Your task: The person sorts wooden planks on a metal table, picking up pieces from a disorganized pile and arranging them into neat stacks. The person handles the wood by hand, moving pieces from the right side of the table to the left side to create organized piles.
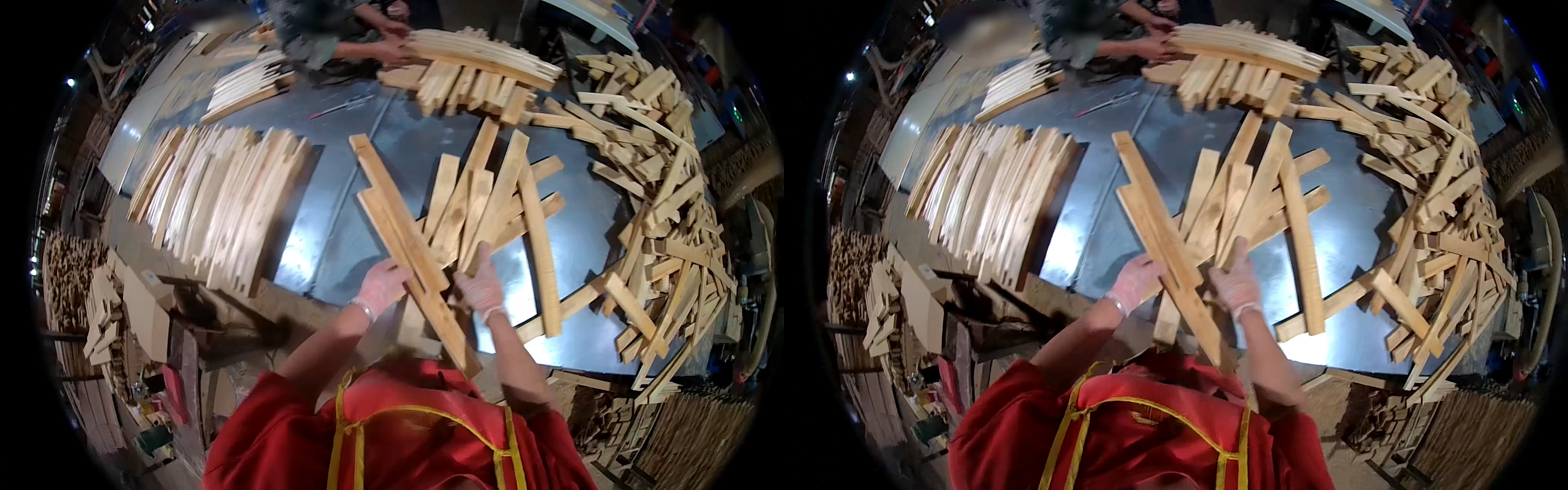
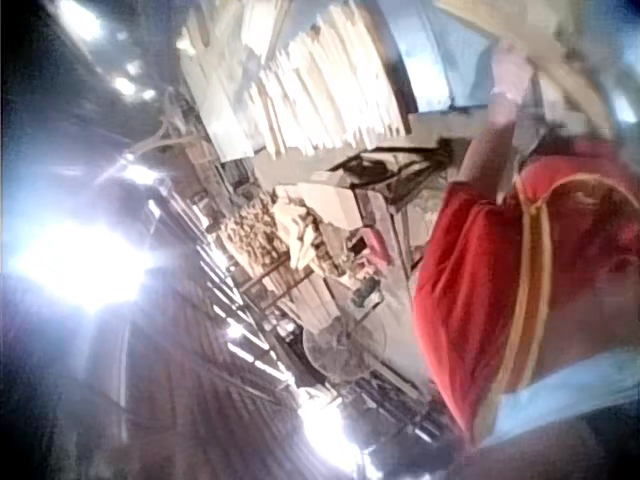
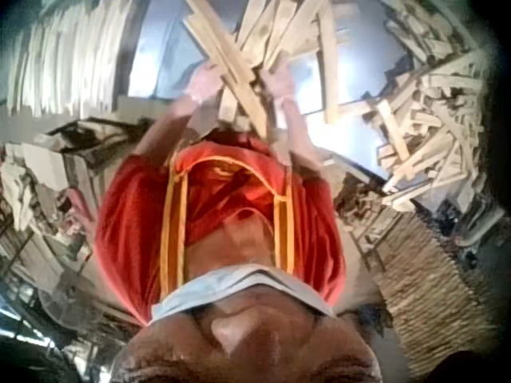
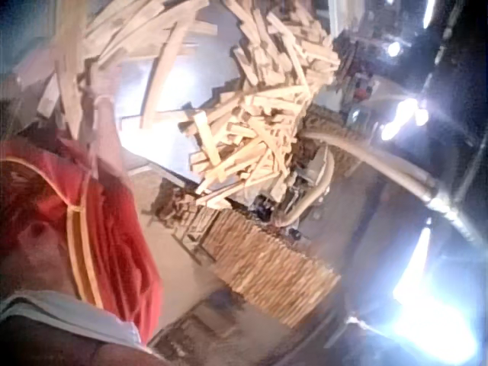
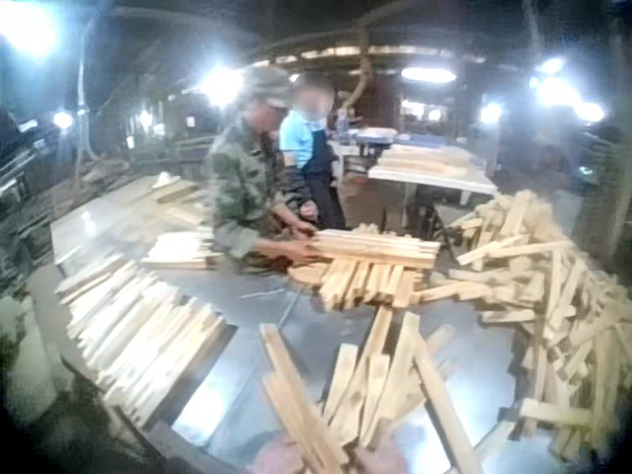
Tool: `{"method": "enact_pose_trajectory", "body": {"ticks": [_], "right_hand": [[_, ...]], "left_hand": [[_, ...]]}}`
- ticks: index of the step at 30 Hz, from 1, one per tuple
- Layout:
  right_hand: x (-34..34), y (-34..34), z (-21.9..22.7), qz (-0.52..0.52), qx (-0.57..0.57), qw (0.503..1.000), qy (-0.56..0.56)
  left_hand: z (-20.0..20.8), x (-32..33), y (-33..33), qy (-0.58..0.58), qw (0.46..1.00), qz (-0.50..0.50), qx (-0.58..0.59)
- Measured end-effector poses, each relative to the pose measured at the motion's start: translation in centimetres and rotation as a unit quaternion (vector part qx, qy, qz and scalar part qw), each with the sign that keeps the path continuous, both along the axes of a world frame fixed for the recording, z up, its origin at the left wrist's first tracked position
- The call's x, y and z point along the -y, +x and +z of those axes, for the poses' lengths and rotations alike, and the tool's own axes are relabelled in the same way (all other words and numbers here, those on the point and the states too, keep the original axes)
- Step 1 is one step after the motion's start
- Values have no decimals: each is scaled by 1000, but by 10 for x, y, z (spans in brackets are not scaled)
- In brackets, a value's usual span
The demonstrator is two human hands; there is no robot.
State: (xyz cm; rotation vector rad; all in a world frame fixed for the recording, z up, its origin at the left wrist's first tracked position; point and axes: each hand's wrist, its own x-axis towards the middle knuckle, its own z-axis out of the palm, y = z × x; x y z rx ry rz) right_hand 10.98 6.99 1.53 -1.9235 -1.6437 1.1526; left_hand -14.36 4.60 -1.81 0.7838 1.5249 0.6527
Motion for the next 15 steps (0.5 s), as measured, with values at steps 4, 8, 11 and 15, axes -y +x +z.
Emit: {"method": "enact_pose_trajectory", "body": {"ticks": [4,8,11,15], "right_hand": [[4,-21,17,29,205,965,161],[12,-104,58,206,164,950,169],[13,-145,29,261,210,927,170],[-8,-156,19,284,240,926,67]], "left_hand": [[-22,10,-53,-7,942,228,245],[-27,22,-75,-35,948,230,219],[-8,16,-69,-40,967,206,147],[-28,6,-90,-7,980,190,62]]}}
